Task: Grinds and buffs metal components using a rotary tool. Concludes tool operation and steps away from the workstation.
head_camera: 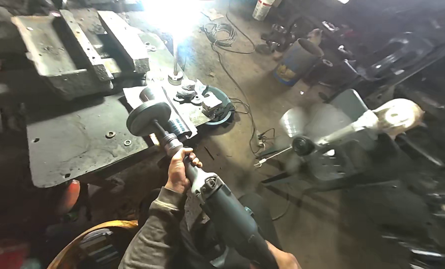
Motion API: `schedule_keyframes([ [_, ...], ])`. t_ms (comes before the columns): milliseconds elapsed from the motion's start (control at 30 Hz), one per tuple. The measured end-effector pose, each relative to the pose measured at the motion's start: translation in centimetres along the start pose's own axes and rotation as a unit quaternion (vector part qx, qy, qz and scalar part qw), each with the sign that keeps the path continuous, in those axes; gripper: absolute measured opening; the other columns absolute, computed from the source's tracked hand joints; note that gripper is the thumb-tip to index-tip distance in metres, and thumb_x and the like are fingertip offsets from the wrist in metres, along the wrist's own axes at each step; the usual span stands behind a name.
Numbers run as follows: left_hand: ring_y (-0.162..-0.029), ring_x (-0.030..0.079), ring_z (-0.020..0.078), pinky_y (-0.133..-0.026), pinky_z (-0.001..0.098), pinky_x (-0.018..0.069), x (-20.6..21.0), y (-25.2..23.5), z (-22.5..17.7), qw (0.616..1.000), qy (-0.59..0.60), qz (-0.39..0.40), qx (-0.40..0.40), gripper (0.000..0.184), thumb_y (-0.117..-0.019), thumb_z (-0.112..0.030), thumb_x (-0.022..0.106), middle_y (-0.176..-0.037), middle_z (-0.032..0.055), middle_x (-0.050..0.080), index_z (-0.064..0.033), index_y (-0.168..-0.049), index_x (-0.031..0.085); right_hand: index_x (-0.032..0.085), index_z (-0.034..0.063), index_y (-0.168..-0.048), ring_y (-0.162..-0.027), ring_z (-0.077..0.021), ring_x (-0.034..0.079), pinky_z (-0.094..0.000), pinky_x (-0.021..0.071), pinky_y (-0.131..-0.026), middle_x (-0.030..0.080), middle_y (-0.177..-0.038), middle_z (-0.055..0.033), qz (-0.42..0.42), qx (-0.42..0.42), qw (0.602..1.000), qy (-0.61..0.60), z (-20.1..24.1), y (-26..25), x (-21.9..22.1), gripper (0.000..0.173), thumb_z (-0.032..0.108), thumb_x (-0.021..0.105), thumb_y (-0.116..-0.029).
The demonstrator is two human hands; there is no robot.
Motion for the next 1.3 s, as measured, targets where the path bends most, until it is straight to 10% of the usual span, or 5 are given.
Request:
schedule_keyframes([
  [1000, -0.057, 0.057, 0.0144, -0.057, 0.0319, 0.0549, 6.0, -4.6, 4.0, 0.983, -0.107, 0.098, -0.112, 0.019, -0.0993, -0.024, 0.050, -0.068, 0.0003, 0.053, -0.0147, -0.083, 0.055, 0.071, 0.0025, -0.114, -0.096, -0.0126, 0.074, -0.0396, 0.0603, -0.093, 0.077, -0.100, -0.0069, -0.061, 0.025, 0.994, -0.084, -2.3, -1.3, -2.3, 0.043, 0.033, 0.084, -0.0865],
  [1300, -0.068, 0.064, 0.0182, -0.073, 0.0403, 0.0577, 5.9, -5.3, 4.1, 0.981, -0.117, 0.130, -0.083, 0.018, -0.0976, -0.024, 0.051, -0.070, 0.0019, 0.059, -0.0144, -0.083, 0.057, 0.072, 0.0027, -0.113, -0.094, -0.0121, 0.074, -0.0384, 0.0606, -0.091, 0.077, -0.098, -0.0069, -0.067, 0.034, 0.994, -0.078, -2.2, -1.7, -2.3, 0.043, 0.034, 0.084, -0.0858],
])
Point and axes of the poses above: each hand's wrist, its own y-axis away from the middle knuckle, its own x-axis out of the palm, z = x × y, the point moved 6 cm from there along -y, towards the middle knuckle
